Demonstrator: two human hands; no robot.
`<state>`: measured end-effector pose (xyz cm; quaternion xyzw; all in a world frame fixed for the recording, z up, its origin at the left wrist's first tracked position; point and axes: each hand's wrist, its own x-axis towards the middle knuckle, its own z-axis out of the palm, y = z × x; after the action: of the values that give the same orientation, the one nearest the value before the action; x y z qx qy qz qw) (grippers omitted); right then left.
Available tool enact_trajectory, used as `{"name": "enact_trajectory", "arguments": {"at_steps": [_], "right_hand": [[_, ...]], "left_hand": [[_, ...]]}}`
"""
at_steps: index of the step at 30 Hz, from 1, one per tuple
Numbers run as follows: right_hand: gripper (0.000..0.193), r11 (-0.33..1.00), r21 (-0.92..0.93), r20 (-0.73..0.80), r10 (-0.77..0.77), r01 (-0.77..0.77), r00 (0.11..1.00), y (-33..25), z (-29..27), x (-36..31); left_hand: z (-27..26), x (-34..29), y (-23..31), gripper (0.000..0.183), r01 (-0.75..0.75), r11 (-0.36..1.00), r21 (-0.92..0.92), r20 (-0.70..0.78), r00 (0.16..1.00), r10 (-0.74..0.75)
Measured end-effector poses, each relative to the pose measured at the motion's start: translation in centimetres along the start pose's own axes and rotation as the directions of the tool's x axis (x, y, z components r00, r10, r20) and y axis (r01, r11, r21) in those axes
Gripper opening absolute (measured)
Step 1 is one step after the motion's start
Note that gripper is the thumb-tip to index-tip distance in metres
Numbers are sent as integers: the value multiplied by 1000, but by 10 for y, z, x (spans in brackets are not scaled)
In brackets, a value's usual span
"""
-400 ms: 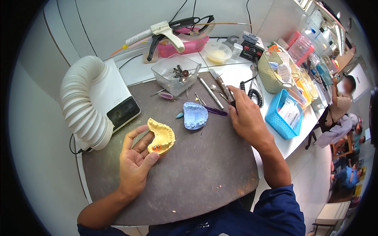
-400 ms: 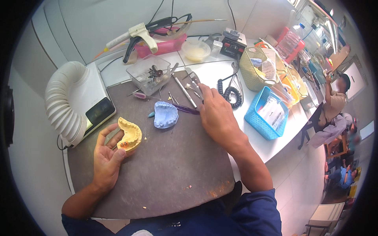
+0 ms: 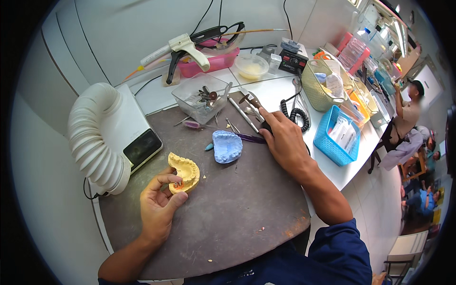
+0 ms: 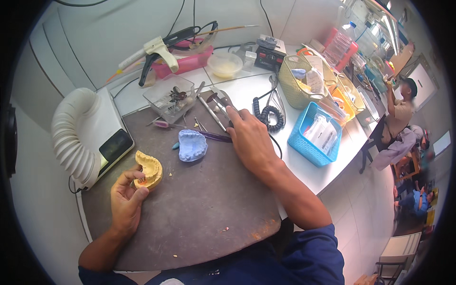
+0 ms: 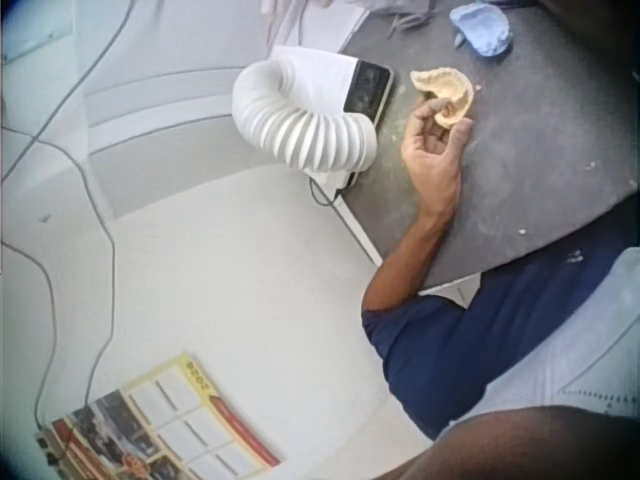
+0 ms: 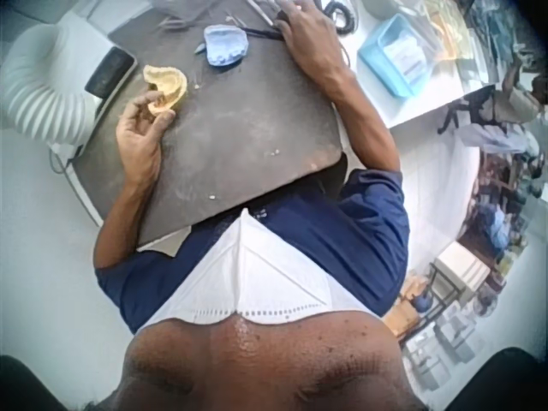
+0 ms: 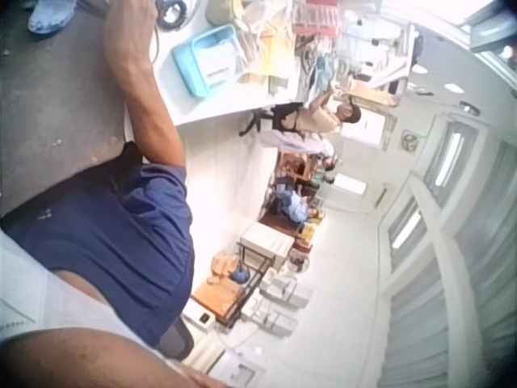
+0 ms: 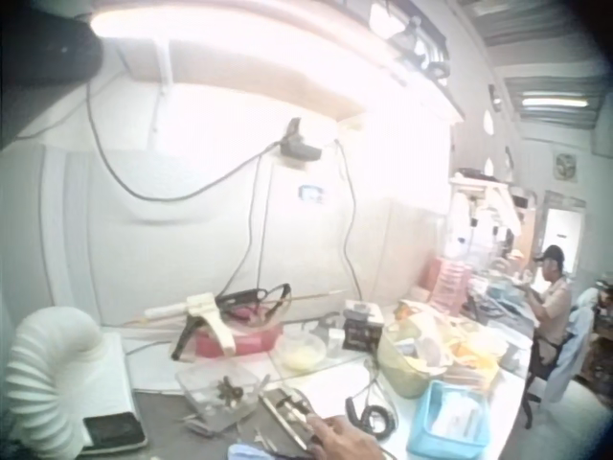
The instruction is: The person uses a rotary grinding tool with a disc attachment to smooth the surface of a yellow dental cast. They hold the cast in their left hand and the tool in their right, generating sparks as they work on the inner contours. The person briefly sets the tool down to inspect the fit of the yellow cast against a blue counterpart before resuming the grinding process.
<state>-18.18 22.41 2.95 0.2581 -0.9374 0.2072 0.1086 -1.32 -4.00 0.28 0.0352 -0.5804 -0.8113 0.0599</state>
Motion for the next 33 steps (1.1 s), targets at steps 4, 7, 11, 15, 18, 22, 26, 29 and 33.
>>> {"name": "enact_trajectory", "arguments": {"at_steps": [4, 7, 11, 15, 18, 22, 26, 29, 33], "right_hand": [[45, 1000, -12, -38, 11, -12, 999, 3, 0, 0], [44, 999, -20, -31, 27, -28, 999, 3, 2, 3], [43, 999, -34, -34, 26, -27, 999, 4, 4, 3], [41, 999, -40, -59, 3, -6, 998, 6, 6, 3], [38, 999, -43, -68, -4, 1, 998, 7, 6, 3], [36, 999, -54, -64, -8, 4, 998, 6, 7, 4], [33, 991, -93, -139, -105, 93, 985, 3, 5, 5], [39, 965, -50, -150, -261, 256, 954, -12, 4, 3], [66, 911, -47, 25, -409, 410, 912, -40, 10, -10]], "left_hand": [[7, 2, 1, 31, -25, 997, 74, -5, 1000, 26], [8, 1, 2, 33, -53, 985, 164, -32, 998, 59], [10, 0, 10, 40, 9, 996, 92, -44, 999, -5], [10, 0, 6, 42, 12, 1000, 12, -52, 999, -11], [6, 1, 3, 37, 23, 1000, 4, -39, 999, -23], [9, 3, 8, 36, 22, 999, 43, -53, 998, -20], [7, 0, 12, 35, 35, 999, 17, -76, 997, -33], [4, 0, 6, 34, 33, 999, -13, -75, 997, -34], [6, -1, 6, 35, 26, 1000, -11, -71, 997, -27]]}}
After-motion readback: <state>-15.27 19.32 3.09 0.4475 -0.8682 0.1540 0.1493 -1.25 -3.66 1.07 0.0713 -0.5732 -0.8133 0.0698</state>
